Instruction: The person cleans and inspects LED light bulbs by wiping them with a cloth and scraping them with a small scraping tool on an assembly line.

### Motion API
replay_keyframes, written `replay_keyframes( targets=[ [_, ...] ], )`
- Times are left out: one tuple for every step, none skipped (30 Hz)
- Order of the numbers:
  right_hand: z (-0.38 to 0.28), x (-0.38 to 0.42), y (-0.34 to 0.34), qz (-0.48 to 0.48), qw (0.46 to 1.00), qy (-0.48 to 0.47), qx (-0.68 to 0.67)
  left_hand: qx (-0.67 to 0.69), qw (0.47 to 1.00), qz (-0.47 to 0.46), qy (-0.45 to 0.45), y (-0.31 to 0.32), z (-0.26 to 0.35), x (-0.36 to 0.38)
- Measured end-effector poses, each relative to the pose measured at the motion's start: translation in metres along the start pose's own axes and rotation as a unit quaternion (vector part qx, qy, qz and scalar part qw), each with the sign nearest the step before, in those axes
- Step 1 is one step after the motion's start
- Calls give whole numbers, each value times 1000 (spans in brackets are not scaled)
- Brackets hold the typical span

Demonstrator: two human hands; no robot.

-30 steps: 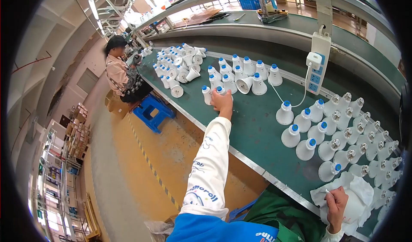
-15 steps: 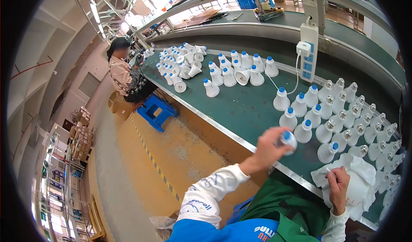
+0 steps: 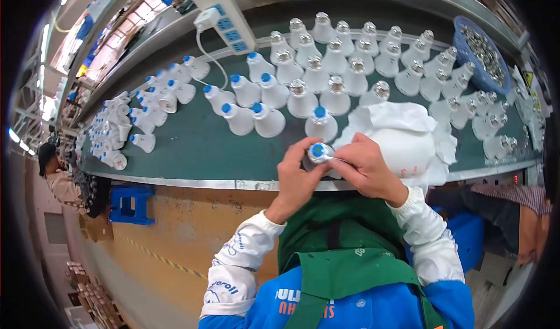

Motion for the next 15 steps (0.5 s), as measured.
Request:
replay_keyframes(
  targets=[
    [0, 1, 2, -20, 1000, -5, 0, 16, 1000, -12, -15, 1, -2, 1],
    [-1, 1, 1, -18, 1000, -1, 3, 20, 1000, -16, -15, 2, -3, 2],
    [-1, 1, 2, -31, 1000, 3, 1, 16, 1000, -11, -5, 2, -2, 1],
    [-1, 1, 3, -44, 999, 7, -2, 12, 1000, -7, 6, 2, -1, 1],
    [-1, 1, 3, -42, 999, 10, -1, 15, 1000, -8, 4, 2, -2, 2],
    [-1, 1, 3, -44, 999, 8, 3, 17, 1000, -13, 5, 3, -2, 2],
    [-1, 1, 4, -46, 999, 7, 6, 17, 1000, -9, 12, 3, -2, 1],
    [0, 0, 4, -43, 999, 10, 8, 18, 1000, -4, 19, 2, -2, 1],
    [2, 0, 5, -42, 999, 6, 10, 16, 1000, -7, 16, 2, -2, 1],
    [3, 1, 5, -39, 999, 3, 12, 18, 1000, -13, 17, 4, -2, 2],
    [3, 1, 6, -37, 999, 5, 12, 17, 1000, -14, 15, 3, -2, 2],
    [2, 0, 6, -35, 999, 2, 14, 17, 1000, -14, 13, 3, -3, 1],
    [1, 0, 7, -33, 999, -1, 15, 17, 1000, -16, 14, 2, -2, 1],
    [1, 0, 6, -32, 999, 1, 15, 17, 1000, -20, 7, 2, -3, 1],
    [0, -1, 6, -33, 999, 3, 14, 18, 1000, -25, 1, 2, -3, 2]
  ],
)
Point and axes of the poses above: each hand's wrist, its own x-axis away from the middle knuckle, its own y-axis out of the palm, z = x × y, the point moved 7 cm from there along -x, towards the middle knuckle, and after that the axes turned 15 degrees about -x, right-handed, at the moved point
